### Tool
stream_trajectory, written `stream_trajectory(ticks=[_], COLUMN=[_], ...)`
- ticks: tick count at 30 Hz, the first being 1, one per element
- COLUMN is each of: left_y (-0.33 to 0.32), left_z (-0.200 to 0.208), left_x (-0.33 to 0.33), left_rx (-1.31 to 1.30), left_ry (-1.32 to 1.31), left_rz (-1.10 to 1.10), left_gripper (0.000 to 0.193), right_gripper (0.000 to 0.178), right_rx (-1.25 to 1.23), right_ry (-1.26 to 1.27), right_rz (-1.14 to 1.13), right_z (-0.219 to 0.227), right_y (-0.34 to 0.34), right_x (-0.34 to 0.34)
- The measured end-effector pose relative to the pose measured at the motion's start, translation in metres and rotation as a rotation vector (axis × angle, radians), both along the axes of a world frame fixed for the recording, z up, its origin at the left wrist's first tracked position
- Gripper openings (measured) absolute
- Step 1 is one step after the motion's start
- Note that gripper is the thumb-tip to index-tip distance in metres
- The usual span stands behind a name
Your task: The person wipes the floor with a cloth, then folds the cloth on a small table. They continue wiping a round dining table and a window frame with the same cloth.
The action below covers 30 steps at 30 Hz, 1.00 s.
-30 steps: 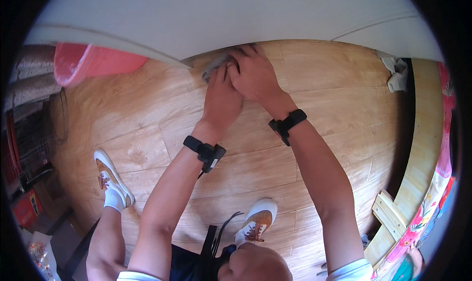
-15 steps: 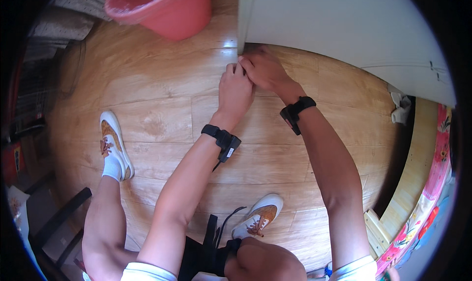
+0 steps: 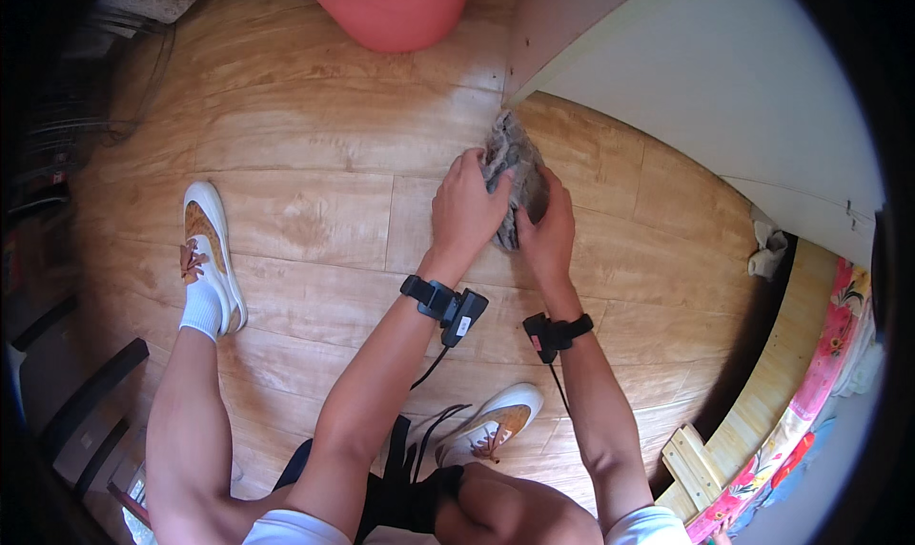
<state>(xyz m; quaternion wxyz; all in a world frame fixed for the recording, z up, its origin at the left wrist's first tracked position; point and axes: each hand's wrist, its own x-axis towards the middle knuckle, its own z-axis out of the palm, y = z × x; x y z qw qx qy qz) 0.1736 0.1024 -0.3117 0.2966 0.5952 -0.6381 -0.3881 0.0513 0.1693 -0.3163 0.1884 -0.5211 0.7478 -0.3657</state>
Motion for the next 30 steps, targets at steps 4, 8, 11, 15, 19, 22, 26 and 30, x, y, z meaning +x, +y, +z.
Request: stream_trajectory(ticks=[4, 8, 11, 15, 19, 22, 26, 30], left_y=[-0.005, -0.014, -0.014, -0.013, -0.015, -0.022, -0.072, -0.107], left_z=[0.000, -0.008, -0.003, 0.006, 0.000, 0.019, -0.012, -0.020], left_x=[0.004, 0.040, 0.054, 0.055, 0.059, 0.061, 0.072, 0.073], left_rx=[0.033, 0.202, 0.210, 0.098, 0.113, 0.058, -0.392, -0.397], left_ry=[-0.072, 0.054, 0.026, -0.156, -0.088, 0.210, 0.035, -0.125], left_rz=[0.000, 0.092, 0.195, 0.084, 0.143, 0.214, 0.107, -0.085], left_gripper=[0.040, 0.045, 0.047, 0.049, 0.050, 0.043, 0.044, 0.046], right_gripper=[0.051, 0.045, 0.040, 0.036, 0.033, 0.038, 0.050, 0.052], right_rx=[0.012, 0.035, 0.045, 0.086, -0.004, -0.097, -0.153, -0.103], right_ry=[-0.057, -0.198, -0.153, -0.148, -0.020, 0.143, 0.686, 1.037], right_rz=[-0.029, -0.077, -0.027, 0.032, 0.090, 0.212, 0.349, 0.519], right_z=[-0.008, 0.005, 0.011, 0.007, 0.013, 0.041, 0.072, 0.060], right_y=[0.001, 0.000, -0.002, -0.002, -0.004, -0.022, -0.104, -0.161], right_x=[0.005, 0.008, 0.011, 0.011, 0.023, 0.038, 0.052, 0.048])
